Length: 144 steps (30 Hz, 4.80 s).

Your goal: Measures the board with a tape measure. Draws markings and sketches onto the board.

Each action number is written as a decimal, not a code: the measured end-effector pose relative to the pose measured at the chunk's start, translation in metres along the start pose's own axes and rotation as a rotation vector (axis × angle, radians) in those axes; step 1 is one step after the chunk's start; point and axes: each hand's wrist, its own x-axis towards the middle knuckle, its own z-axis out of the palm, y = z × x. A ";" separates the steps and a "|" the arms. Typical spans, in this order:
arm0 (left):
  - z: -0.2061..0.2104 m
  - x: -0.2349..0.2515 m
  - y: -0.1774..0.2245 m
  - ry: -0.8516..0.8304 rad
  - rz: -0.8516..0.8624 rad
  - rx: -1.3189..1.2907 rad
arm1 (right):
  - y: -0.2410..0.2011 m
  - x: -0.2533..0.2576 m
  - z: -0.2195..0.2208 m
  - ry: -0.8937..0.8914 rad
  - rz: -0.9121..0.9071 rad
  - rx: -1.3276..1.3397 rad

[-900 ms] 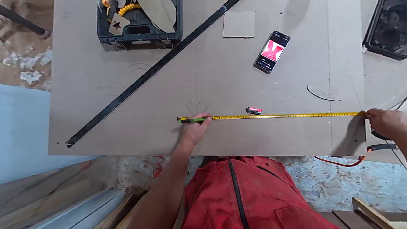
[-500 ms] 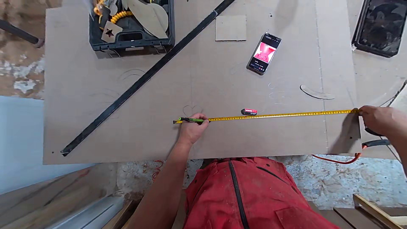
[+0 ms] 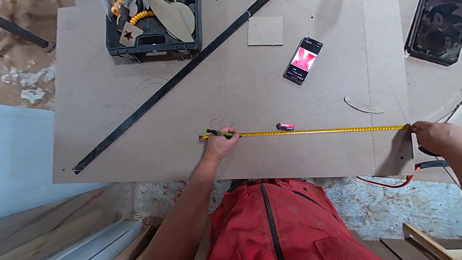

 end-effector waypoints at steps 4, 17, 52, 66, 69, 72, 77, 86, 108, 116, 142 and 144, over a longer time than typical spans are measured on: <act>0.000 0.000 0.002 -0.003 -0.010 -0.016 | -0.001 -0.002 -0.002 -0.012 0.010 -0.007; 0.005 -0.036 -0.013 -0.030 -0.031 -0.027 | 0.002 -0.037 0.013 -0.054 -0.009 -0.031; -0.067 -0.067 -0.057 0.378 0.076 -0.175 | -0.165 -0.202 0.037 -0.228 -0.258 0.449; -0.076 -0.028 -0.102 -0.344 1.029 0.470 | -0.514 -0.322 0.118 -0.368 -0.018 1.590; -0.072 -0.023 -0.113 -0.440 1.078 0.525 | -0.550 -0.353 0.128 -0.379 0.024 1.693; -0.075 -0.013 -0.117 -0.489 1.114 0.510 | -0.569 -0.356 0.129 -0.339 0.053 1.729; -0.079 -0.013 -0.120 -0.466 1.119 0.504 | -0.593 -0.328 0.108 -0.259 0.155 1.691; -0.076 -0.013 -0.123 -0.377 1.161 0.495 | -0.609 -0.297 0.092 -0.193 0.219 1.696; -0.078 -0.016 -0.118 -0.372 1.082 0.390 | -0.604 -0.292 0.084 -0.240 0.313 1.650; -0.080 0.011 -0.060 -0.322 0.450 -0.006 | -0.571 -0.287 0.088 -0.215 0.354 1.663; -0.014 0.032 0.006 -0.390 0.456 0.500 | -0.547 -0.282 0.087 -0.209 0.374 1.653; -0.018 0.031 0.004 -0.389 0.441 0.511 | -0.551 -0.282 0.087 -0.213 0.373 1.655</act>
